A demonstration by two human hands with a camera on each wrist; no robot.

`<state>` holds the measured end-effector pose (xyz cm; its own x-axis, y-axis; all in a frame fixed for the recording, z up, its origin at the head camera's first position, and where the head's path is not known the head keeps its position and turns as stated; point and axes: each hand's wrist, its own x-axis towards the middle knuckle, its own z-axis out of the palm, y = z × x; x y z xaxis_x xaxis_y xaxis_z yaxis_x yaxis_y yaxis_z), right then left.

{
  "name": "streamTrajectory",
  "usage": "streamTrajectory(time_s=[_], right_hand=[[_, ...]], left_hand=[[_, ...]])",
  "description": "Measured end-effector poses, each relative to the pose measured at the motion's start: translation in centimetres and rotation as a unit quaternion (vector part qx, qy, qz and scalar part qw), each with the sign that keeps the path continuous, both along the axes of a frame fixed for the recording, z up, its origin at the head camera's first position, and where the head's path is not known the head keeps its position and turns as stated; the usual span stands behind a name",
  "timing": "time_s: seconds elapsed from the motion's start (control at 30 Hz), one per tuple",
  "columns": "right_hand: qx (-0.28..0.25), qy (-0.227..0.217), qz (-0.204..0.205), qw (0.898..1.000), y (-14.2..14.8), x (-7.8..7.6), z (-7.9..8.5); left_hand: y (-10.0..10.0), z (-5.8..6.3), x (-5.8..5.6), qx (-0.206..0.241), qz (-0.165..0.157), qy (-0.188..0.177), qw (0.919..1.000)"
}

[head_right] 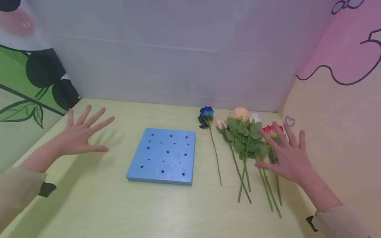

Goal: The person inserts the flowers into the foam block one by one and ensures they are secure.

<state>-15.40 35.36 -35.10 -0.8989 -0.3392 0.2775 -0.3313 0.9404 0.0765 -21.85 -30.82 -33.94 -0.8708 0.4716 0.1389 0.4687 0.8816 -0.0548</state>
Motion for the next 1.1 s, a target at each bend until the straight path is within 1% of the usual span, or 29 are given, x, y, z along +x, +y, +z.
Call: streamTrajectory(time_s=[0.37,0.6,0.77,1.1], right_hand=[[-0.007,-0.013,-0.023,1.000,1.2,0.4,-0.9],[-0.013,-0.017,-0.033,0.999,2.0,0.7,-1.5],[-0.016,-0.019,-0.037,0.999,2.5,0.7,-1.9],[-0.023,-0.025,-0.042,0.999,3.5,1.0,-2.8]], left_hand=[[1.0,-0.4,0.2,0.009,0.001,-0.030,0.9995],[1.6,-1.4,0.1,0.015,-0.014,-0.035,0.9992],[1.9,-1.9,0.1,0.027,-0.017,-0.042,0.9986],[2.8,-2.8,0.1,0.059,-0.025,-0.070,0.9954]])
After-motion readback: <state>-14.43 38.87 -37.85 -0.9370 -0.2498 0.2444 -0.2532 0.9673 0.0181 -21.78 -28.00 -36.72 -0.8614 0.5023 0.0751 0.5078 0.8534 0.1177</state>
